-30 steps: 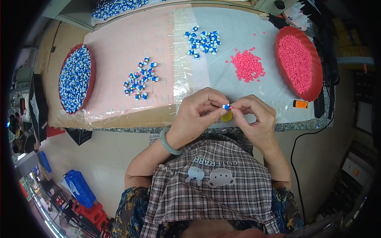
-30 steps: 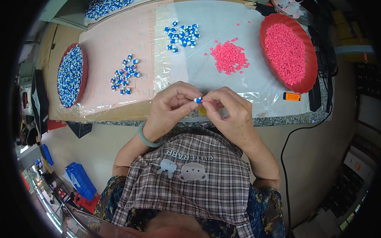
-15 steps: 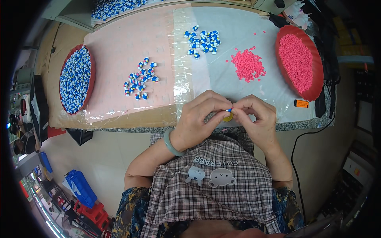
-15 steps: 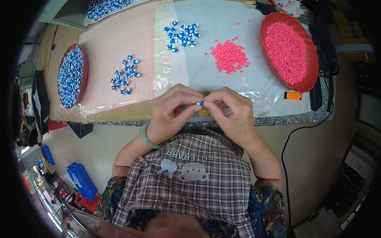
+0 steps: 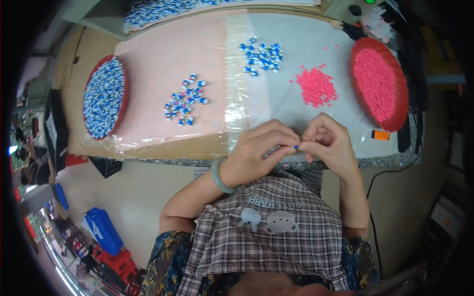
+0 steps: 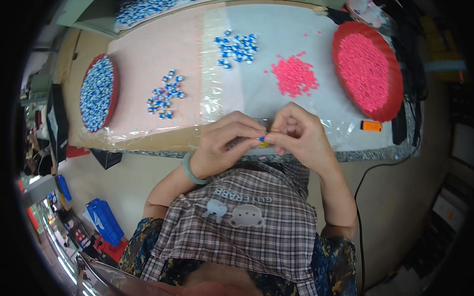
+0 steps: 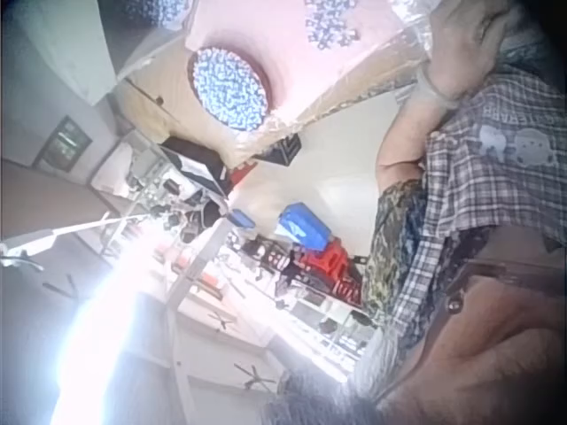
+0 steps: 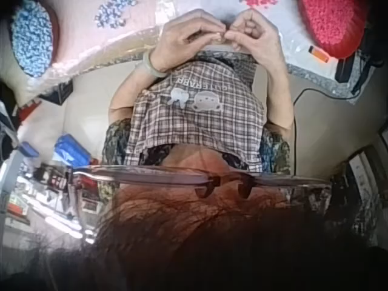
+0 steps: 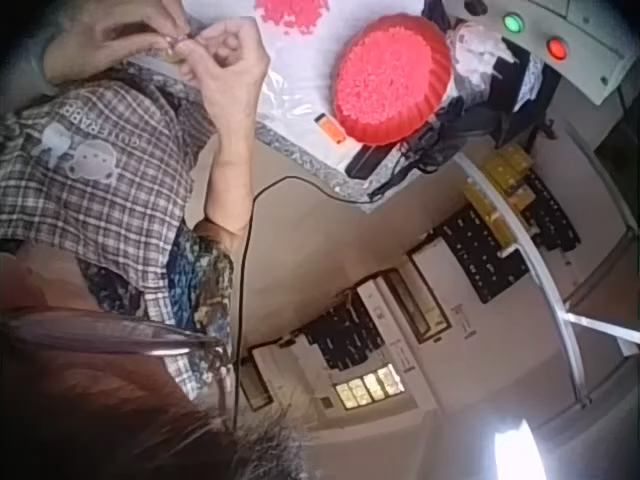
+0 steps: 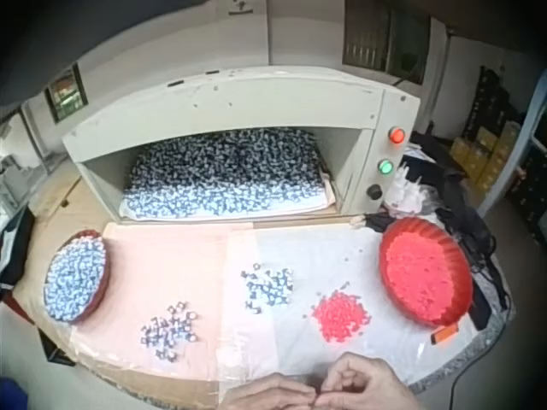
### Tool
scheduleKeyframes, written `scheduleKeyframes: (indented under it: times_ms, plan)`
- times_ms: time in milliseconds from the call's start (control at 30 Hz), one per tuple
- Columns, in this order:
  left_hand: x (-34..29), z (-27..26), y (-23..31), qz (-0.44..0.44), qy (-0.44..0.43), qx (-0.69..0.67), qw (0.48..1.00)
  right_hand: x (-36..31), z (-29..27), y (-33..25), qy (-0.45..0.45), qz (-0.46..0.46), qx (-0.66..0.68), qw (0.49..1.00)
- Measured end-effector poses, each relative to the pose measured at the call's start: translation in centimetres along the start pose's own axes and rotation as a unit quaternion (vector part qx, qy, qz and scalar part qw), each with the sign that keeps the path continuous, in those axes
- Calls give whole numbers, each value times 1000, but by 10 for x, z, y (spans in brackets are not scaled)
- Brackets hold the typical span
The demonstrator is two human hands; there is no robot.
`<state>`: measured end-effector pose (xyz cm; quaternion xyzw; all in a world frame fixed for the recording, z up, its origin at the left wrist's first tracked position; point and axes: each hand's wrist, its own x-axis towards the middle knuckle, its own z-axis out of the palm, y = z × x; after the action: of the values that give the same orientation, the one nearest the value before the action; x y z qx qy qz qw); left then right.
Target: Assemble small plastic toy components by hand at a factory workstation.
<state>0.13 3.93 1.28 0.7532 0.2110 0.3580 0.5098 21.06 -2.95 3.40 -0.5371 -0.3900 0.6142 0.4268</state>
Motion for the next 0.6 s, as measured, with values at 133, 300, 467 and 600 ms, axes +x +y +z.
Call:
scheduleKeyframes:
  times_ms: [133,300,467,600]
  plan:
    - [6,-3,-2,26,-14,-19,999,-7,7,2,65,-14,-57,996]
    - [3,-54,-1,-24,55,101,993,-6,-4,3,64,-94,-73,991]
    - [-4,-121,-21,-109,147,296,937,-10,-24,6,112,-69,-155,979]
    - [16,-118,-31,-3,131,484,865,-8,-36,19,169,-98,-242,950]
